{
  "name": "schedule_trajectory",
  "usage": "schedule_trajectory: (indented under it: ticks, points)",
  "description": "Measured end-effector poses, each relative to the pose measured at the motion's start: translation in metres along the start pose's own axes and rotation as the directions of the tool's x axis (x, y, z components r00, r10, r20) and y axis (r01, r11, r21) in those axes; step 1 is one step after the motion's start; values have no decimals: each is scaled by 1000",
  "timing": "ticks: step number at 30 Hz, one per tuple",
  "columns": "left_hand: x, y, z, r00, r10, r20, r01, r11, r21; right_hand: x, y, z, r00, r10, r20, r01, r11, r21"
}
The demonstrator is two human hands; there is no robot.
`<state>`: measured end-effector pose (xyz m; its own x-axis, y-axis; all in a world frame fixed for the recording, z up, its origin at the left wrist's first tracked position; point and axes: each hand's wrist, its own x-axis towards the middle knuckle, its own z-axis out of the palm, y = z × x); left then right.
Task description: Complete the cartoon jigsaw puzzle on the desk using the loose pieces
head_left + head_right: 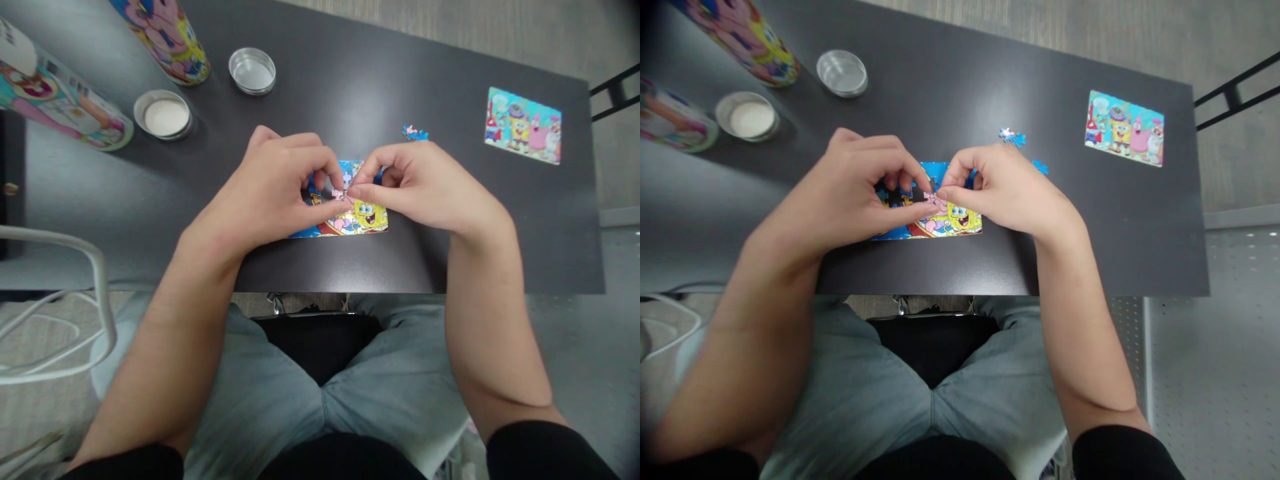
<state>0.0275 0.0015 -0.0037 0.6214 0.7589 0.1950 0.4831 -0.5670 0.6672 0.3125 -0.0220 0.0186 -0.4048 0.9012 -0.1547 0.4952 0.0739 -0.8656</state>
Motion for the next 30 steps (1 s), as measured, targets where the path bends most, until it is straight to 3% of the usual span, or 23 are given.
schedule_trajectory:
  ticks: [8, 16, 22, 30]
  points:
    - [4, 13, 13, 999, -38, 5, 38, 997, 60, -2, -9, -3, 999, 21, 41, -16, 994, -104]
    - [2, 8, 16, 996, -88, -25, 89, 996, 32, -4, -3, -5, 999, -1, 45, 1, 1000, 4]
    - [1, 11, 13, 996, -91, -15, 91, 996, 14, -2, 9, -4, 994, -107, -7, 107, 992, 74]
    - [4, 7, 5, 996, -86, 20, 87, 995, -45, -1, 2, 0, 999, 28, -47, -20, 988, 155]
